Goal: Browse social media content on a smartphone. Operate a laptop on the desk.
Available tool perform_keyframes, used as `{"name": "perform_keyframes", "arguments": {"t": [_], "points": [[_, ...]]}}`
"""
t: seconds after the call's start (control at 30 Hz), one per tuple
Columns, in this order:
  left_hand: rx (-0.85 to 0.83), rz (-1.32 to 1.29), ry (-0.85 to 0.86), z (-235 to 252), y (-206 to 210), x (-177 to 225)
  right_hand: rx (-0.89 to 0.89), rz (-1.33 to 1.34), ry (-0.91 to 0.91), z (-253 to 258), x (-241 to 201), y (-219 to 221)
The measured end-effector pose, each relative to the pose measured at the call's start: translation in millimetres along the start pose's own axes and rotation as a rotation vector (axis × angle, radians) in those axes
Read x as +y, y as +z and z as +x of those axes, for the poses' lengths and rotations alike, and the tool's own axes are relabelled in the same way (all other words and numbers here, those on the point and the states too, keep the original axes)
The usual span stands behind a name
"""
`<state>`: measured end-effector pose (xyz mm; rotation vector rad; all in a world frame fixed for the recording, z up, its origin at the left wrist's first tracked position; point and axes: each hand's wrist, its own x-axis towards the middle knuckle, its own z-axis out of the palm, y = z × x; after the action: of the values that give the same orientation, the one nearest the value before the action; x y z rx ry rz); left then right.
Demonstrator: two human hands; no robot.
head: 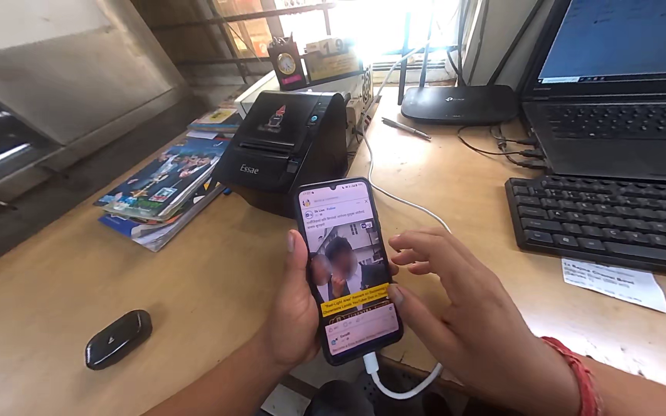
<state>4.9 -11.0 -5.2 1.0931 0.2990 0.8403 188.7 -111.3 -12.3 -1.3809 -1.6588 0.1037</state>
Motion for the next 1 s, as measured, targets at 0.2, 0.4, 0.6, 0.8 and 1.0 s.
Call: {"name": "perform_keyframes", "arguments": {"t": [0.2,0.4,0.6,0.8,1.0], "points": [[0.004,-0.007,-0.017,0.3,-0.7,-0.3,0.004,-0.014,0.023,0.5,1.1,-0.1],[0.014,0.039,-0.024,-0.7,1.8,1.8,-0.001,-0.017,0.031,0.5,2.0,0.0],[0.028,0.049,-0.004,-0.5,3.3,2.2,-0.016,0.051,0.005,3.9,5.7,-0.2],[0.053,0.055,-0.007,-0.7,2.9,1.8,-0.032,0.099,0.01,5.5,7.7,-1.4],[0.046,0.046,-0.01,-0.5,3.2,2.3,-0.041,0.095,0.013,5.4,8.4,-1.1]]}}
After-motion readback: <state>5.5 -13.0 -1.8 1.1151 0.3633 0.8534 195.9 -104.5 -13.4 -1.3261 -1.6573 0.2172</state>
